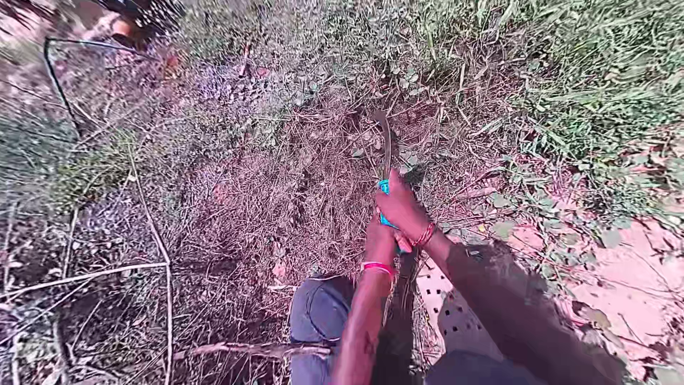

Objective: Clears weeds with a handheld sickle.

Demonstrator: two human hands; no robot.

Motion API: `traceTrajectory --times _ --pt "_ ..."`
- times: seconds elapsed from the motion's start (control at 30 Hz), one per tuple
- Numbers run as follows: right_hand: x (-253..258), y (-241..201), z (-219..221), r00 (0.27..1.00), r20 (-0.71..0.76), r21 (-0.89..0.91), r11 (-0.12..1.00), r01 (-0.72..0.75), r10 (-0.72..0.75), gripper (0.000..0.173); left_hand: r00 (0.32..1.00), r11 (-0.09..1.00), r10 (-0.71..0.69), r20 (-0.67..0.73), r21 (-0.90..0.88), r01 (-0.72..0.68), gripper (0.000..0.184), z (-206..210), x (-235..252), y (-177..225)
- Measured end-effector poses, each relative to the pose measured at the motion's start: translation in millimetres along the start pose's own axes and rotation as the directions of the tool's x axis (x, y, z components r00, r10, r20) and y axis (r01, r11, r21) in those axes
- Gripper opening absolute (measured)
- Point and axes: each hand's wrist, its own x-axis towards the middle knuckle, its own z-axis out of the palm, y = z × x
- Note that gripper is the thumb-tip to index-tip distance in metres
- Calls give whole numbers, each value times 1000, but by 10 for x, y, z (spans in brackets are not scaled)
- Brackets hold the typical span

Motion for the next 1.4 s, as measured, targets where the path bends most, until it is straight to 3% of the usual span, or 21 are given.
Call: traceTrajectory --times 0.07,0.17,0.23,0.33,0.4,0.47,0.57,0.63,0.77,0.87,0.93,1.0,1.1,1.17,1.23,1.4 --pt "208 118 -34 1000 -3 -3 1000 -1 1 53 999 999 -50 -14 -5 50 21 145 229 11" --pt "416 103 -99 1000 21 -33 999 -3 4 54 993 998 -44 -114 -50 39 23 341 359 40" --pt "34 214 -90 997 70 -113 993 -33 41 56 996 998 -32 -84 -64 27 16 301 -16 -220" --pt "-779 431 111 983 154 -125 989 -78 97 70 998 995 -41 -37 -93 37 20 -17 -673 -751" --pt "-958 602 192 982 164 -104 991 -82 99 70 999 993 -50 -3 -107 49 20 -103 -799 -955" --pt "-876 582 187 991 118 -43 998 -52 57 69 1000 998 -9 6 -56 9 20 -100 -737 -847" --pt "-818 503 46 999 30 63 998 -13 11 61 995 999 44 90 20 -46 73 -82 -706 -651" --pt "-893 581 3 999 -45 112 994 16 -11 54 981 996 28 193 81 -44 91 -122 -776 -696" --pt "-805 650 -243 945 -311 79 989 128 -98 46 959 940 51 278 310 -140 70 -99 -846 -1103" --pt "-418 565 -554 850 -495 93 962 258 -181 42 897 833 15 442 491 -255 55 -148 -795 -1312" --pt "13 503 -777 818 -553 80 967 242 -159 52 854 764 -64 517 576 -291 54 -175 -739 -1351" --pt "497 498 -994 859 -509 11 998 66 -51 65 833 723 -119 540 622 -300 53 -182 -689 -1297" --pt "894 872 -965 937 -348 -234 964 -127 39 61 824 638 -194 533 707 -307 51 -166 -639 -1144" --pt "814 1155 -793 939 -340 -286 947 -144 40 60 815 621 -219 537 721 -308 49 -198 -630 -1112" --pt "691 1322 -737 928 -370 -226 967 -118 26 58 815 612 -228 532 730 -305 49 -231 -611 -1104" --pt "641 1386 -801 930 -367 -185 979 -84 11 63 801 492 -295 521 801 -340 48 -264 -641 -1106"
